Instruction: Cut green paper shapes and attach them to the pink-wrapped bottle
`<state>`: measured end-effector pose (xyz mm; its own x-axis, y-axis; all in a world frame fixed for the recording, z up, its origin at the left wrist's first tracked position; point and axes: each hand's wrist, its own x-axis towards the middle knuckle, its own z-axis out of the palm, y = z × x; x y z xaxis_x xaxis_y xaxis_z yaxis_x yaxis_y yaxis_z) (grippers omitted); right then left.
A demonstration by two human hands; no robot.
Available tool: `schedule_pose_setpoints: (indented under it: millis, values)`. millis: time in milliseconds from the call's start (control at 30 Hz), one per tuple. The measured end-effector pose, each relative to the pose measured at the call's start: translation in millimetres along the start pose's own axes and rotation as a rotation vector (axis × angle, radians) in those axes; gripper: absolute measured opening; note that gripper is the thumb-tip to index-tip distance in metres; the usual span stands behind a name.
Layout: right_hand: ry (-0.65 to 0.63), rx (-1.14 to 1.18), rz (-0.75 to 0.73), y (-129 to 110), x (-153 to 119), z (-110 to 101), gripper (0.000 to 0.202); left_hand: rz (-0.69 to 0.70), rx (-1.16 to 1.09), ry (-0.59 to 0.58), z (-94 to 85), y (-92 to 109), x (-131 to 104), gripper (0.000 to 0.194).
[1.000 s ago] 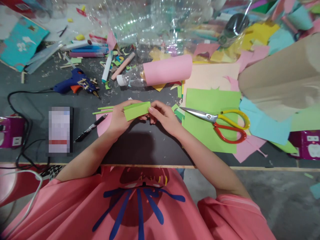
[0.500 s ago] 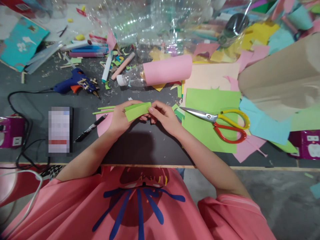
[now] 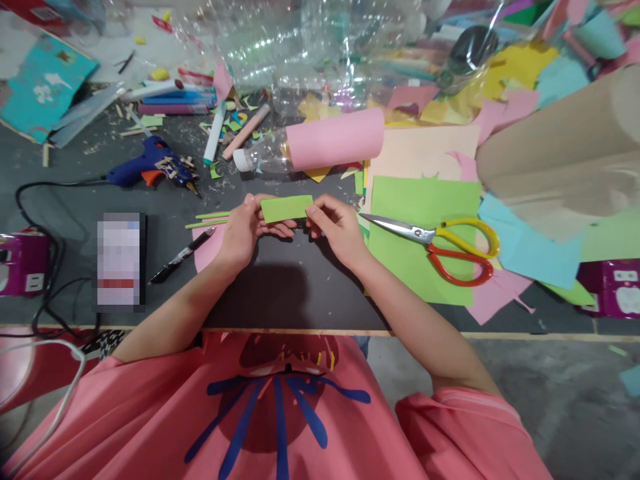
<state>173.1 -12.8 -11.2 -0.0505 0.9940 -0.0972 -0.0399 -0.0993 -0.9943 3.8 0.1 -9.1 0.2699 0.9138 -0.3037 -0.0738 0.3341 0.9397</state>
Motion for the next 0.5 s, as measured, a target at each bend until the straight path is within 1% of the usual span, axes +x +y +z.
schedule_pose_setpoints:
  millis: [133, 333, 500]
  values:
    - [0.010, 0.027, 0.001, -0.7, -0.4, 1.5, 0.043, 0.053, 0.006, -0.001, -0.6, 2.2, -1.1, 0.031]
    - [0.009, 0.064, 0.006, -0.5, 0.3, 1.1, 0.042, 0.105, 0.113, 0.020, 1.5, 5.6, -3.8, 0.032]
    - [-0.002, 0.044, -0.019, 1.5, 0.3, 0.6, 0.040, 0.161, 0.110, 0.010, 0.6, 4.0, -3.2, 0.030]
